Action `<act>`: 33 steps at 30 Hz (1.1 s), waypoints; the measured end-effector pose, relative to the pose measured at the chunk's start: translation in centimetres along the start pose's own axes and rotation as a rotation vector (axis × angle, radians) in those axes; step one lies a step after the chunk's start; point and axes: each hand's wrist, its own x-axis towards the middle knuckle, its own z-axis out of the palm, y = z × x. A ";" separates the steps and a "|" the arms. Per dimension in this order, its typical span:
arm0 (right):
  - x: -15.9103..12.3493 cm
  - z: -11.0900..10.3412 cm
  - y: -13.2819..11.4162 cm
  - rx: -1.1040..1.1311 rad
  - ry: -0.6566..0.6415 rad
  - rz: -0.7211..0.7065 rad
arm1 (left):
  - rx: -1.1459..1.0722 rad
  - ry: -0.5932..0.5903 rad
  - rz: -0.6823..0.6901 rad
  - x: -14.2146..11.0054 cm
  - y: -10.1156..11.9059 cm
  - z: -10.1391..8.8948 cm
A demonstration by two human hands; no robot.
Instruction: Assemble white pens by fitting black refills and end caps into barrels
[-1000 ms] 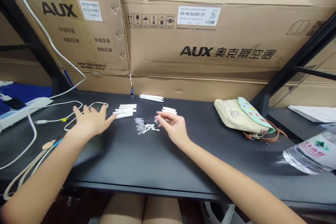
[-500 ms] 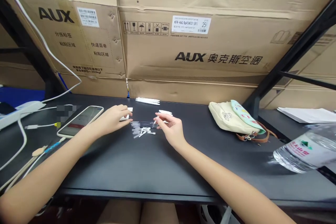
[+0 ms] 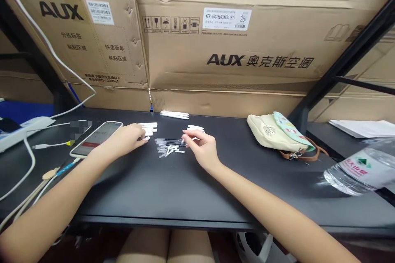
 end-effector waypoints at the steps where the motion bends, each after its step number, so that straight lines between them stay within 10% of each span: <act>1: 0.0 0.0 -0.1 -0.004 0.008 -0.002 | -0.002 -0.002 -0.004 -0.1 0.1 -0.1; 8: 0.3 -0.1 -0.3 -0.004 0.050 -0.026 | -0.160 -0.041 -0.019 -0.5 0.1 -0.6; 13: 0.5 -0.4 -0.6 0.017 0.075 -0.068 | -0.974 0.160 -0.011 0.1 1.3 -1.1; 17: 0.5 -0.5 -1.2 0.024 0.088 -0.078 | -1.462 0.056 0.064 0.2 3.8 -0.5; 26: 0.3 0.0 -1.9 0.142 0.003 -0.009 | -1.624 -0.218 0.105 -0.3 6.4 1.1; 33: -0.7 0.1 -1.5 -0.061 -0.108 -0.267 | -1.684 -0.183 0.141 -0.1 6.6 1.3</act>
